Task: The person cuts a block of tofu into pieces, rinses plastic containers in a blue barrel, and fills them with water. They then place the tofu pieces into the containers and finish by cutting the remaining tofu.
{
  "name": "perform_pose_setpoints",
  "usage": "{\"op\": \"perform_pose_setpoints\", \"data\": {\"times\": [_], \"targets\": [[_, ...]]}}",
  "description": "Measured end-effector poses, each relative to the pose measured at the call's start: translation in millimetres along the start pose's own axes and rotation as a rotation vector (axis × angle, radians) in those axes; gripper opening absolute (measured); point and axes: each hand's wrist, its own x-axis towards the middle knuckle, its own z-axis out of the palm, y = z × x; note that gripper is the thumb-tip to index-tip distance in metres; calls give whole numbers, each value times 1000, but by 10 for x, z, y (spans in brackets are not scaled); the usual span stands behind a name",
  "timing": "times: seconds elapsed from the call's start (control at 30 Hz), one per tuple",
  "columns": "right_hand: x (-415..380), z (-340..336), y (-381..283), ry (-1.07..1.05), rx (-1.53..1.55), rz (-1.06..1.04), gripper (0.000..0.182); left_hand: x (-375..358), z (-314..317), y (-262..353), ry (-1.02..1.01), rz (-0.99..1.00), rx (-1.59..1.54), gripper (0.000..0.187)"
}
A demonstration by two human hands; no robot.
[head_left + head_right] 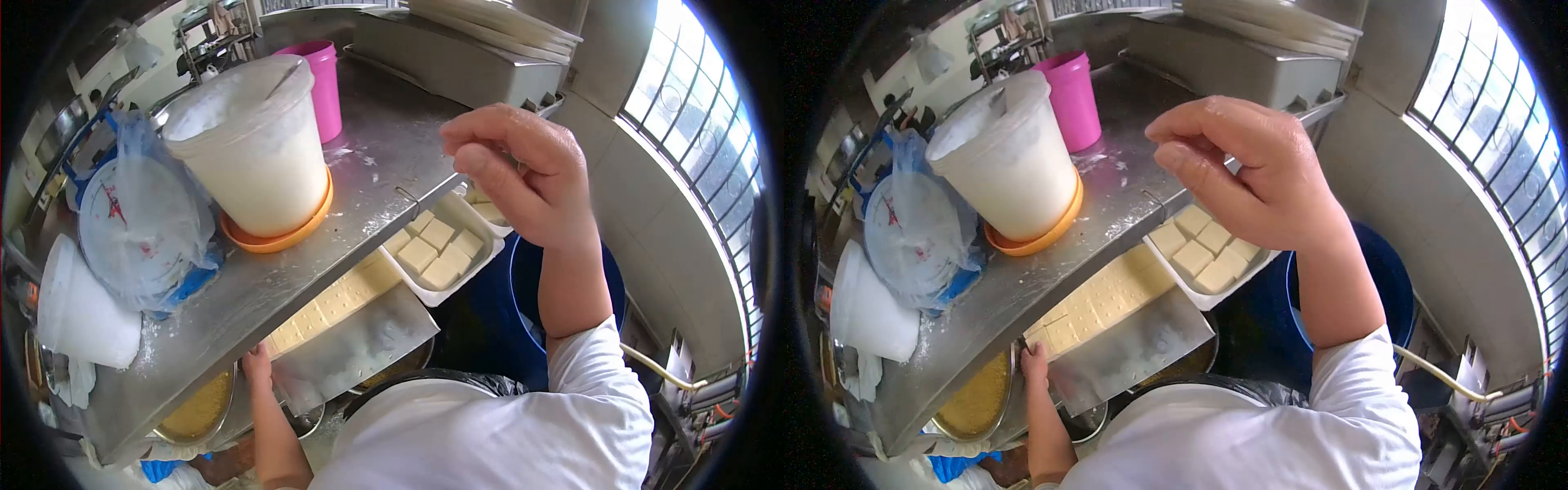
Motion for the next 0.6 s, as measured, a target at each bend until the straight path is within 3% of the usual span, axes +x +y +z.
{"op": "perform_pose_setpoints", "data": {"times": [0.07,0.13,0.2,0.27,0.33,0.4,0.47,0.53,0.6], "targets": [[-74,-137,-121,-41,-4,32,13,134,19,-231,-26,52,-1,66],[-348,-248,-243,-82,161,216,14,116,25,-208,-62,2,-215,65],[-812,-310,-310,-264,133,325,17,35,-37,-99,-63,-11,-47,65],[-1537,-176,-373,-512,277,753,21,-104,-95,79,-176,-55,-191,65],[-2540,28,-520,-770,-9,1021,26,-125,-132,80,-162,-57,-176,65],[-3535,-119,-774,-1218,-411,1101,30,-5,-150,59,-160,-123,-97,67],[-4119,-388,-1083,-1014,-368,1563,30,27,-171,65,-164,-124,1,74],[-4501,-731,-1408,-885,-492,1738,30,-36,-168,81,-166,-135,-21,79],[-4802,-1112,-1624,-827,-669,1827,30,635,-81,-405,-240,-214,-56,82]]}}
